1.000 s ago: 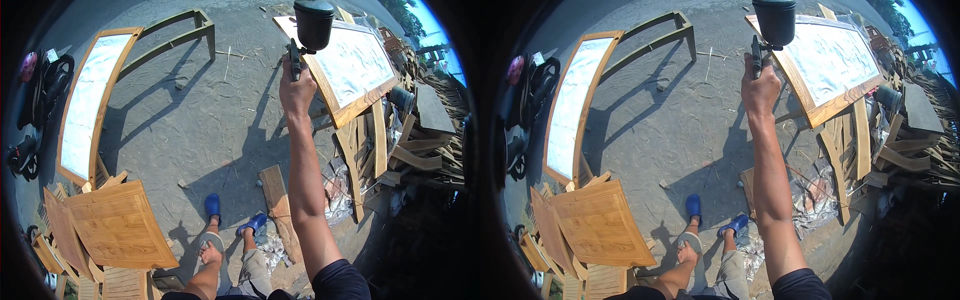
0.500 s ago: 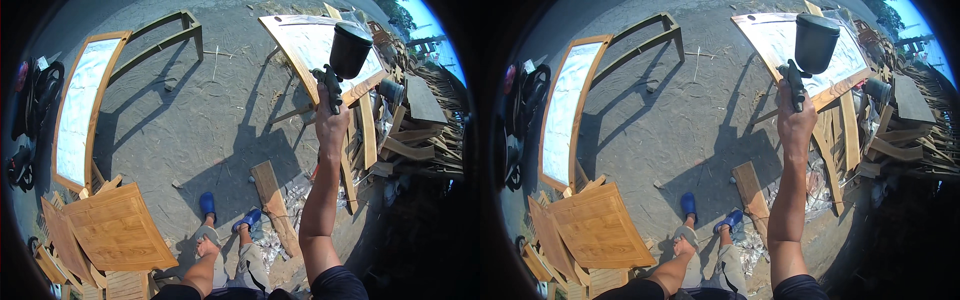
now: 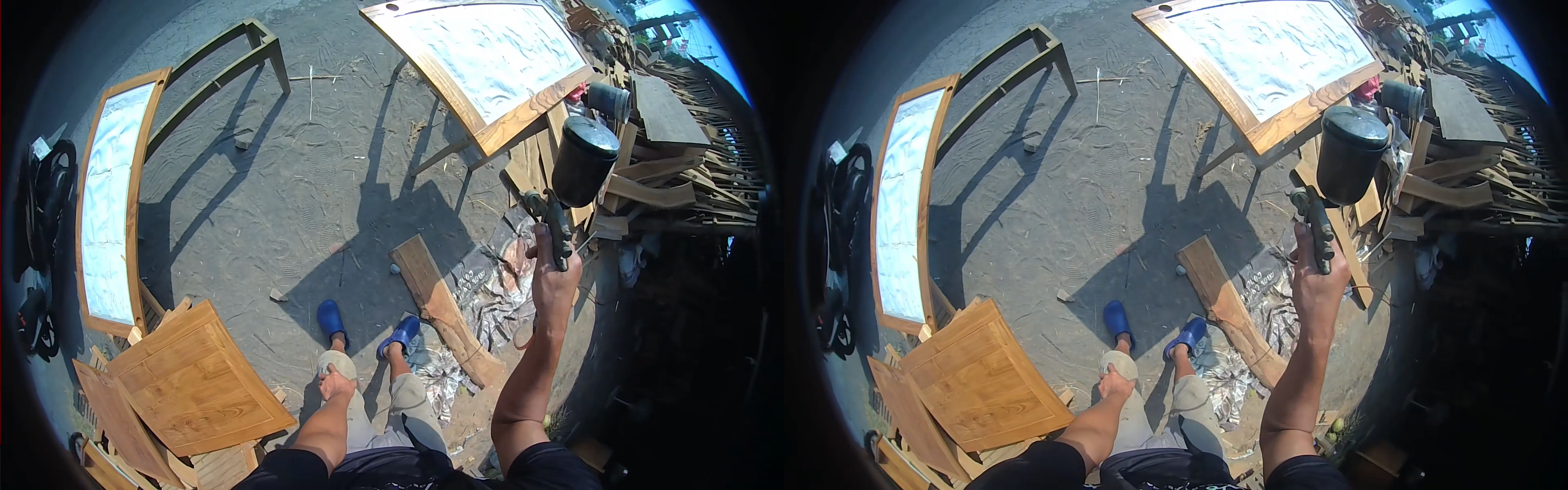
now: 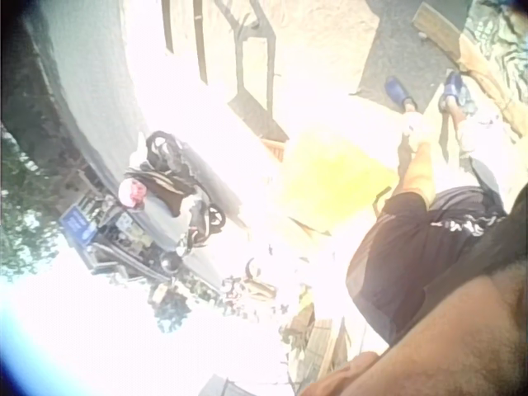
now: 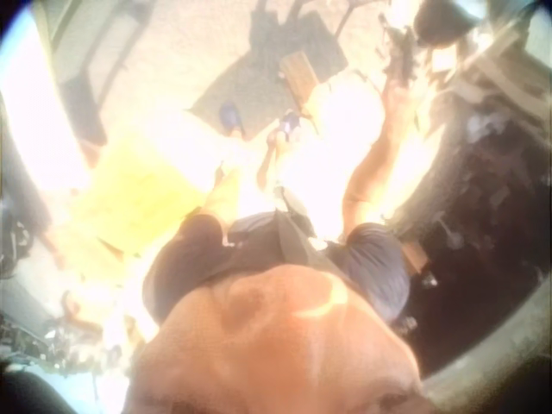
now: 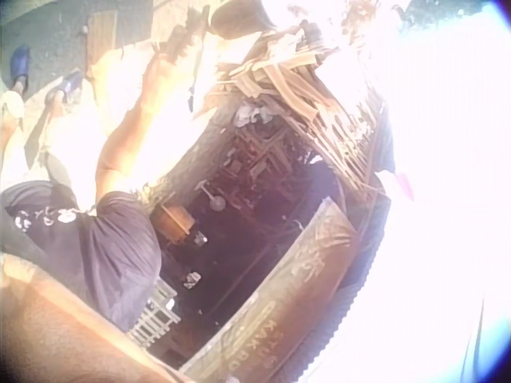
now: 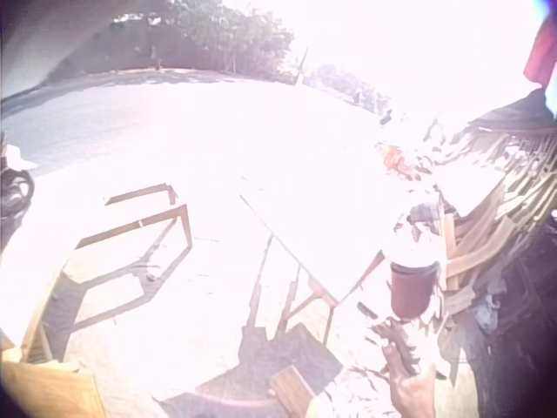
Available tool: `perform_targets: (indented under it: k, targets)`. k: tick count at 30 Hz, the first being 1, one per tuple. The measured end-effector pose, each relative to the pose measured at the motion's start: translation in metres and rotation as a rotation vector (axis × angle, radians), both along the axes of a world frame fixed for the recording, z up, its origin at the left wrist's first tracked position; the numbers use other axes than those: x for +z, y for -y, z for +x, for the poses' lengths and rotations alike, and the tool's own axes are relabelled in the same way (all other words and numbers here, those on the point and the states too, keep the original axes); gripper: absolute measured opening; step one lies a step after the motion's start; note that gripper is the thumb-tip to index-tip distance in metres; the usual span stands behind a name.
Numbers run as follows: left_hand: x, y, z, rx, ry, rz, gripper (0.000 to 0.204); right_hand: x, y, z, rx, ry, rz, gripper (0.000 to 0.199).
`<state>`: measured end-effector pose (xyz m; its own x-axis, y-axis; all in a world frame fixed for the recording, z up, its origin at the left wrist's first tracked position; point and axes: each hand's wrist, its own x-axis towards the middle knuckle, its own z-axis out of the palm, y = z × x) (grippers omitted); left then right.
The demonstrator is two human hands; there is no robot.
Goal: The person uses a spray gun to apply a finish to a wooden furniture panel, moving the gun across the surface and edges before picking up the panel to spray the underside.
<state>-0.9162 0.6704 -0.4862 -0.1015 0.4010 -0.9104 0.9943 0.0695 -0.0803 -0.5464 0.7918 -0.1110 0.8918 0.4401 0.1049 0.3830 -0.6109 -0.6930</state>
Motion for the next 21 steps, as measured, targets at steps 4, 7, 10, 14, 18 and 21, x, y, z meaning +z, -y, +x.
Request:
perform_targets:
  k: [4,7,10,14,18,21]
  targets:
    - [-0.010,0.000,0.000,-0.038,-0.007,0.036,0.088,-0.012,-0.009,0.013,0.024,0.053,0.016,0.036]
    - [-0.010,0.003,-0.005,-0.028,-0.020,0.025,0.087,-0.019,-0.045,0.029,0.092,0.051,0.071,0.041]
    - [-0.002,0.010,-0.012,-0.009,-0.021,0.017,0.088,-0.015,-0.097,0.038,0.163,0.036,0.049,0.043]
    - [0.007,0.007,-0.014,-0.026,-0.014,-0.055,0.091,-0.017,-0.163,0.065,0.281,0.101,0.062,0.054]
    - [0.002,0.011,-0.020,-0.059,-0.002,0.017,0.088,-0.016,-0.215,0.091,0.388,0.126,0.166,0.056]
    - [0.006,0.000,-0.017,-0.054,0.016,0.010,0.087,-0.010,-0.218,0.109,0.361,0.104,0.135,0.055]
